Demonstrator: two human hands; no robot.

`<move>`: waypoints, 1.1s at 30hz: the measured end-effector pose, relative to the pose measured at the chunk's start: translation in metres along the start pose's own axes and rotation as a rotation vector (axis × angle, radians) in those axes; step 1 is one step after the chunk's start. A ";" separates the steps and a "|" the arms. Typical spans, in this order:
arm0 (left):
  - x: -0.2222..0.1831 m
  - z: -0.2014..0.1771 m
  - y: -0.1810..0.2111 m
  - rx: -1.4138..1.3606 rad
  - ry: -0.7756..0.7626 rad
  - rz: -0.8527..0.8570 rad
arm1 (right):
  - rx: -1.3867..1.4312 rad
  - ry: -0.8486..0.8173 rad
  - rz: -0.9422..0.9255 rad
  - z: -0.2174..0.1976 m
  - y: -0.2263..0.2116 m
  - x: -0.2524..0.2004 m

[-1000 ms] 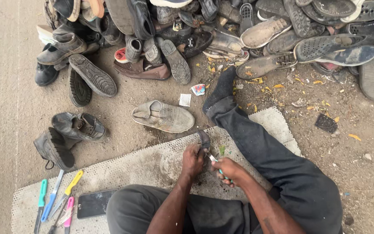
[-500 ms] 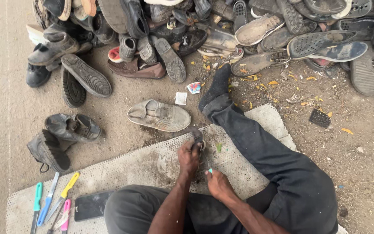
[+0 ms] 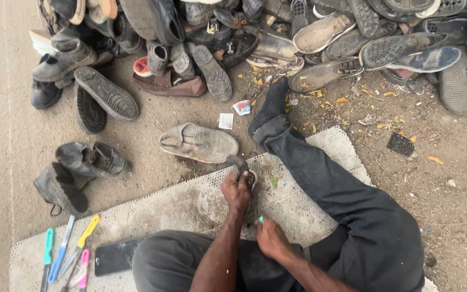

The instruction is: The person trims and scrapes the edges of several old shoes and soles using a small knife while sitting on the ground next to a pile of footwear.

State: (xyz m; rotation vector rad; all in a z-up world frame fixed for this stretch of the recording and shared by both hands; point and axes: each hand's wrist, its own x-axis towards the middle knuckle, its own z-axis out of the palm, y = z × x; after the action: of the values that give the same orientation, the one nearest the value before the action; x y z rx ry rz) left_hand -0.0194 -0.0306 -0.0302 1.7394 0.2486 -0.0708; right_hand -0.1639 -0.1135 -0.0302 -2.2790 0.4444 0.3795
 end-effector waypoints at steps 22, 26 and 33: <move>-0.008 -0.004 0.018 -0.467 0.092 -0.107 | 0.196 -0.318 0.433 -0.057 -0.050 -0.023; -0.009 -0.016 0.031 0.346 -0.147 0.276 | -0.008 -0.273 0.134 -0.087 -0.022 0.006; 0.014 -0.024 0.023 0.664 -0.333 0.687 | -0.209 -0.190 -0.077 -0.088 0.001 0.009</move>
State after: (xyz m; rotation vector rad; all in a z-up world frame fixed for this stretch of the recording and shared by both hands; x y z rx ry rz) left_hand -0.0030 -0.0090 -0.0061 2.3392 -0.6934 0.0688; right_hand -0.1441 -0.1806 0.0234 -2.4240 0.2284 0.6217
